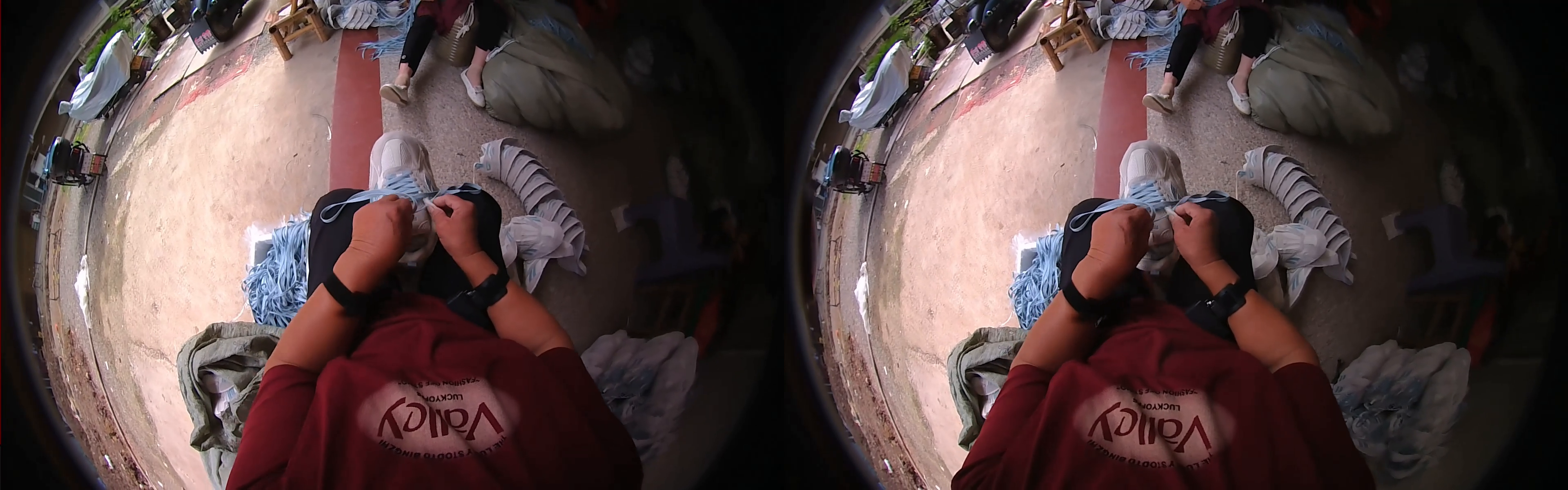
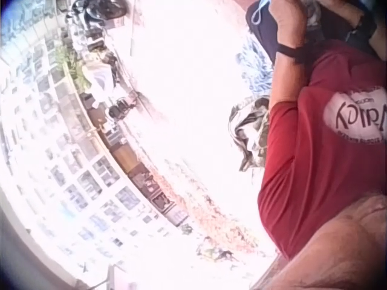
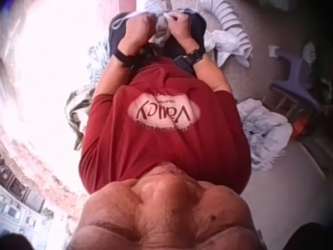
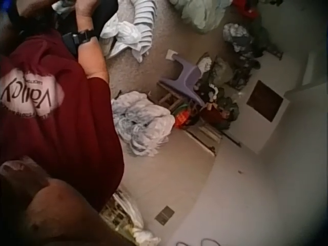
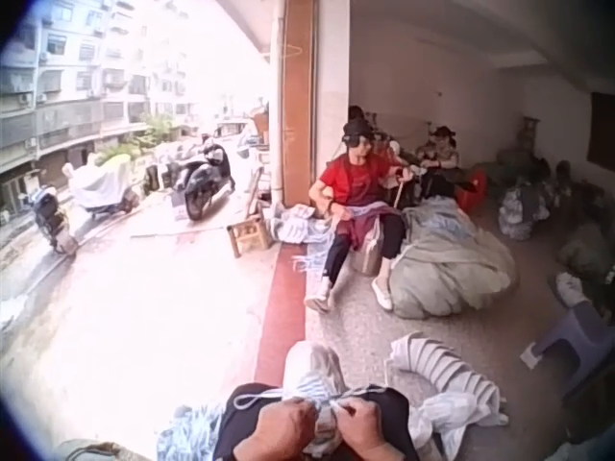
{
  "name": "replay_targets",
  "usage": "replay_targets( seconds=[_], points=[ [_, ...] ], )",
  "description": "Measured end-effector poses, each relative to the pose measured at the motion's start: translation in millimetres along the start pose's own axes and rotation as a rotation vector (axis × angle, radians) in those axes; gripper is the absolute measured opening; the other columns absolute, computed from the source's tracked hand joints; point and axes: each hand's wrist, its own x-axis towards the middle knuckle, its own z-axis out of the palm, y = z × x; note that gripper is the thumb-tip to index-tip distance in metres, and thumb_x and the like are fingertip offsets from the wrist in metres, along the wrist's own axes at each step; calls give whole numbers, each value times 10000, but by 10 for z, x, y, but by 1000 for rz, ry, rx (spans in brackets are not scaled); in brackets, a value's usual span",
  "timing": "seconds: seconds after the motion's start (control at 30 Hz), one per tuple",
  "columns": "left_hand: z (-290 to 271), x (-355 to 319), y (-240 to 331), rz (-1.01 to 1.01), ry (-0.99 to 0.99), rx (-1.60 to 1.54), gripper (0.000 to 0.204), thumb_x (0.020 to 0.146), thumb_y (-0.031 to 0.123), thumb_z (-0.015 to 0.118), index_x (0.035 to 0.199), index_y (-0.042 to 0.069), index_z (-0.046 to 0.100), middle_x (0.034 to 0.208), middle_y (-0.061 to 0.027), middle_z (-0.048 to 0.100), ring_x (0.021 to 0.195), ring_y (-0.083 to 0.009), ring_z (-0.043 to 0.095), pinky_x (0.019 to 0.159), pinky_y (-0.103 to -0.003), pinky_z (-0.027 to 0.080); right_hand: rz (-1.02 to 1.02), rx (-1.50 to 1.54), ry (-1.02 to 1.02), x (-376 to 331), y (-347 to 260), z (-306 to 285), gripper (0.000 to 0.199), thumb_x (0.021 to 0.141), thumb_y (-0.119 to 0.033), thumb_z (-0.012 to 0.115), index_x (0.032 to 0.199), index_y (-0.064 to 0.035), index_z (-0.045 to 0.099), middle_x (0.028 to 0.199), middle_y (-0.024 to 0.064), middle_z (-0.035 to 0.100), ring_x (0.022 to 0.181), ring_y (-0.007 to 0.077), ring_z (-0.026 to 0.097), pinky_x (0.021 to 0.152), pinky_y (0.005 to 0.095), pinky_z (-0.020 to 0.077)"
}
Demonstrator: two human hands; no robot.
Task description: Insert and tie laces on newly manufactured shoes.
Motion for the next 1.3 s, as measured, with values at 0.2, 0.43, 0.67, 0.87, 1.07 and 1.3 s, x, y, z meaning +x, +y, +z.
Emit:
replay_targets(
  seconds=[0.2,0.43,0.67,0.87,1.07,1.3],
  points=[
    [-251,-490,-609,-599,-136,-948,136,784,119,647,693,21,623,591,22,549,512,-61,481,477,-203,370,-400,-230,-3,23,-367,23,79,701,-13,618,769,-16,579,746,139,552,719,303,578,619,368,462],
    [-177,-506,-768,-640,-25,-1498,173,807,147,655,672,63,585,571,28,530,474,-38,444,430,-175,325,-563,-235,-282,47,-480,256,101,671,0,634,751,-19,576,767,127,538,709,304,559,638,371,461],
    [63,-308,-751,-586,-4,-1452,68,838,84,588,812,38,630,665,2,594,557,-56,522,531,-185,422,-587,-381,-281,37,-514,296,137,645,17,628,769,-26,588,792,142,519,731,306,552,649,374,457],
    [182,-238,-672,-545,20,-1295,85,838,56,570,784,2,607,644,-1,567,543,-60,496,515,-199,409,-545,-351,-233,96,-381,310,118,663,12,619,769,-29,587,773,140,525,715,302,559,640,367,460],
    [315,-214,-615,-494,155,-1075,127,769,78,618,707,-32,631,601,-53,606,558,-90,547,522,-257,432,-282,-180,-164,101,-424,366,83,704,10,606,775,-25,582,710,150,555,671,322,572,618,373,461],
    [285,-240,-599,-548,131,-945,129,748,89,631,697,-29,628,619,-106,626,540,-165,580,537,-285,447,-625,-297,-328,-23,-433,329,78,707,15,587,777,-16,574,731,143,551,685,306,574,605,373,462]
  ],
)
